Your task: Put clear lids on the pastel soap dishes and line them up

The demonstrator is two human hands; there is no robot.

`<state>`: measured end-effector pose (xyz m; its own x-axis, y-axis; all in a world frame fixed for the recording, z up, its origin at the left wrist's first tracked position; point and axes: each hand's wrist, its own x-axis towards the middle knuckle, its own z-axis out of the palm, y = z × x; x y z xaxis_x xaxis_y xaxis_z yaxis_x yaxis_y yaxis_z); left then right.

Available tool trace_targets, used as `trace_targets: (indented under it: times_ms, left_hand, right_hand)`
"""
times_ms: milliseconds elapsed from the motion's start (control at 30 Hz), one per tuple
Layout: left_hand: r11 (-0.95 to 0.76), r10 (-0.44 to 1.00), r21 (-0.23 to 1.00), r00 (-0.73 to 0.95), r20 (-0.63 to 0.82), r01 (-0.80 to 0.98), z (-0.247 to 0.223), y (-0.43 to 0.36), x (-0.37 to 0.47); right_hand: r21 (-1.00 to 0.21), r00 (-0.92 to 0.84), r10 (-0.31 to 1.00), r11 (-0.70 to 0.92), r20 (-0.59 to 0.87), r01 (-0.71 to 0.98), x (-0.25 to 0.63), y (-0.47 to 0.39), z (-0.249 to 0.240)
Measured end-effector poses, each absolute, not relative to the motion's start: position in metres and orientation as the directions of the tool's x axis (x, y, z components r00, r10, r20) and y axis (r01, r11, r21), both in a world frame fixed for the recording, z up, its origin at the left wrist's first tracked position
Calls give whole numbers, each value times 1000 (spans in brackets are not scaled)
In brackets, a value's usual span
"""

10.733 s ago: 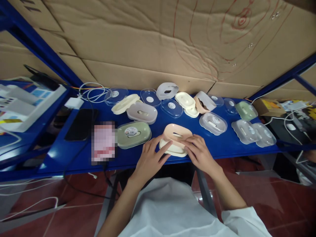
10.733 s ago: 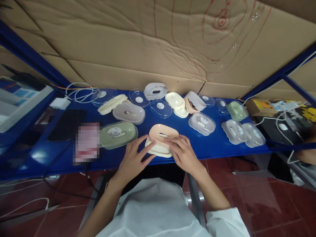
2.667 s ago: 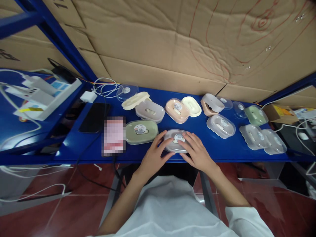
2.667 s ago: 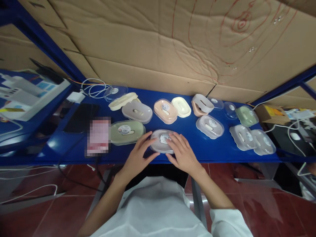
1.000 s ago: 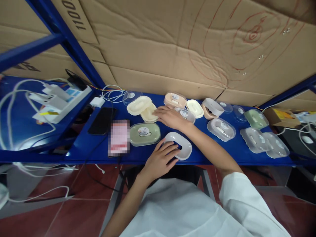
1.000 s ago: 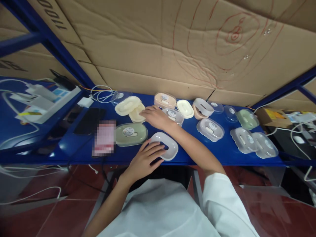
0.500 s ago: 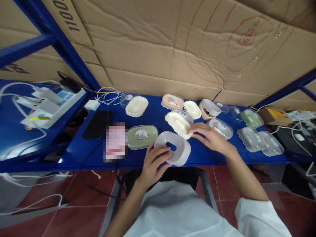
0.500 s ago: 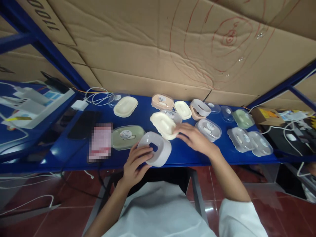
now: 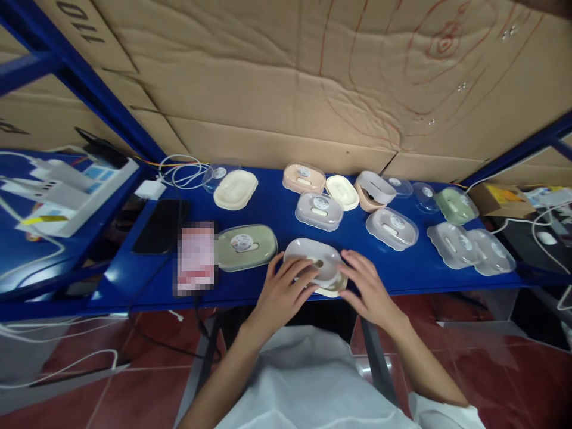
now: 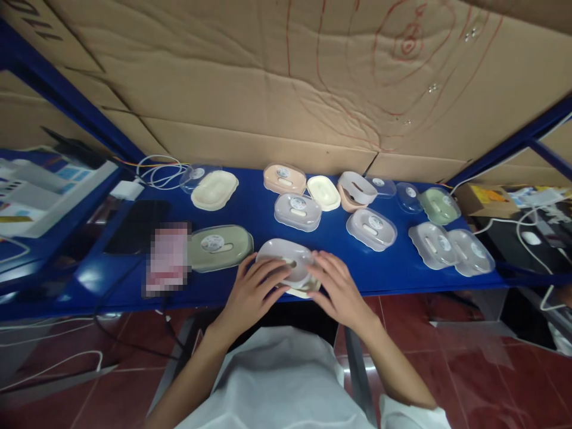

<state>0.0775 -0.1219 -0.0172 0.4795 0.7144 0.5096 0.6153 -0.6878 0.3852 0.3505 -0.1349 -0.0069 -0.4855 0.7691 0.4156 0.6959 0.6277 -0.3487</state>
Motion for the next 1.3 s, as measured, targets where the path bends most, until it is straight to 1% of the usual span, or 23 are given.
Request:
trace_targets:
  times_ms: [100, 167, 233, 300, 400, 500, 633, 767, 867, 933, 1000, 1200, 1300]
  left_hand:
    - [-707, 698, 373, 504, 510, 601, -19, -123, 74]
    - [-714, 692, 381, 511, 510, 587, -20, -123, 72]
    - [-720, 690, 395, 524, 499, 571, -21, -122, 71]
    - [-725, 688, 407, 553, 471, 556, -22, -120, 72]
    - [-727, 687, 424, 575, 446, 540, -22, -119, 73]
    - [-730, 684, 423, 573, 451, 538, -24, -120, 73]
    - [-721, 692, 408, 558, 458, 560, -27, -122, 68]
    - [-723, 685, 356, 550, 477, 592, -29, -124, 63]
    - [-728, 666, 286, 544, 511, 623, -31, -125, 61]
    - [-721, 665, 261, 536, 520, 642, -33, -124, 61]
    - [-714, 672, 262, 530, 517, 649, -33, -124, 61]
    - [-714, 685, 316, 531, 499, 624, -34, -123, 59]
    - [-718, 689, 340, 552, 469, 607, -33, -124, 58]
  right_hand:
    - [-275, -554, 718, 683, 421, 677, 339, -144, -16]
    - [-280, -533, 706, 690, 466, 668, 337, -147, -22]
    - [-308, -507, 715, 679, 481, 666, 339, -150, -26]
    - [-313, -504, 731, 665, 459, 679, 343, -151, -28]
    - [-278, -511, 732, 659, 451, 699, 346, -154, -29]
    - [-265, -516, 722, 667, 461, 696, 345, -154, -27]
    - [-276, -558, 710, 692, 431, 667, 342, -151, -21]
    - [-275, -583, 697, 708, 417, 651, 339, -146, -17]
    - [-314, -586, 712, 699, 387, 642, 337, -142, -17]
    - [-324, -587, 717, 695, 377, 641, 336, -139, -17]
    - [-304, -588, 708, 703, 391, 643, 335, -136, -17]
    - [-176, -620, 648, 741, 443, 648, 332, -132, -18]
    - [-144, -626, 633, 746, 456, 650, 332, -133, -18]
